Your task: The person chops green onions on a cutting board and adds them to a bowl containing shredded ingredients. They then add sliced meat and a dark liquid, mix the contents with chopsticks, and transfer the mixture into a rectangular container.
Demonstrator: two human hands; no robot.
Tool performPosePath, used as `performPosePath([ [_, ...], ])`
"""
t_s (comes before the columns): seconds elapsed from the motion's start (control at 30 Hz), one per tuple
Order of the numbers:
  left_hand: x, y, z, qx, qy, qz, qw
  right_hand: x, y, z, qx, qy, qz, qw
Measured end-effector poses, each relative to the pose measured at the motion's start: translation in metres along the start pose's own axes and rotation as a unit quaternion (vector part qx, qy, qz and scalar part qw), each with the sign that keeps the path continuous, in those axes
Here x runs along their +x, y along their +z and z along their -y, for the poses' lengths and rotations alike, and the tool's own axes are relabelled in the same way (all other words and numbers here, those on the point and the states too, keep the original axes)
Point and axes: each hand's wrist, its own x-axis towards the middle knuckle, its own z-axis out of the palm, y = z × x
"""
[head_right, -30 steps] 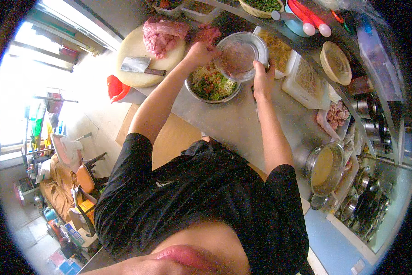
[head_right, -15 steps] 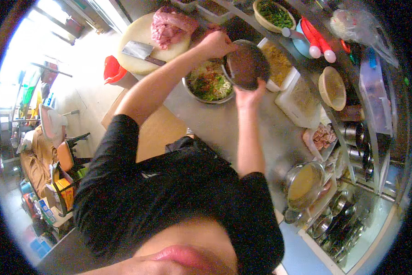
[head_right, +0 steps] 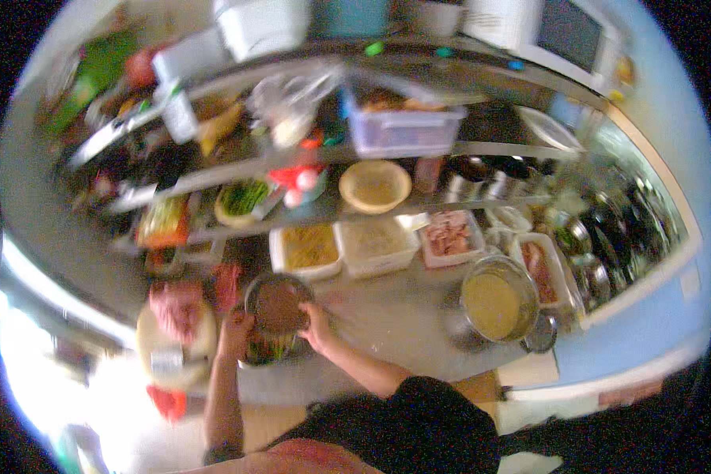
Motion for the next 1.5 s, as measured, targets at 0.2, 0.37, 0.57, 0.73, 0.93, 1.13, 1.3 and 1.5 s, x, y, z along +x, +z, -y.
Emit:
performPosePath([
  [0.2, -0.042, 0.047, -0.009, -0.221, 0.061, 0.084, 0.97, -0.087, 0.013, 0.075, -0.053, 0.021, -0.004, 0.998],
  [0.37, -0.049, 0.013, -0.013, -0.256, 0.018, 0.064, 0.965, -0.205, 0.089, 0.246, -0.059, -0.209, 0.07, 0.974],
  [0.57, -0.046, 0.001, 0.033, -0.222, -0.033, 0.002, 0.975, -0.254, 0.192, 0.445, -0.19, -0.455, 0.108, 0.863],
  [0.73, -0.048, 0.002, 0.055, -0.229, -0.037, 0.003, 0.973, -0.224, 0.239, 0.54, -0.188, -0.449, 0.04, 0.872],
  [0.93, -0.069, -0.019, 0.079, -0.212, -0.061, -0.057, 0.974, -0.19, 0.217, 0.567, -0.24, -0.506, -0.14, 0.817],
  [1.13, -0.084, -0.047, 0.137, -0.123, -0.122, -0.121, 0.977, -0.175, 0.205, 0.519, -0.488, -0.683, -0.291, 0.459],
  [1.3, -0.09, -0.053, 0.178, -0.106, -0.061, -0.217, 0.969, -0.206, 0.148, 0.358, -0.637, -0.618, -0.02, 0.46],
  [1.5, -0.069, -0.04, 0.176, -0.191, -0.216, -0.176, 0.941, -0.244, 0.091, 0.272, -0.744, -0.483, 0.02, 0.462],
])
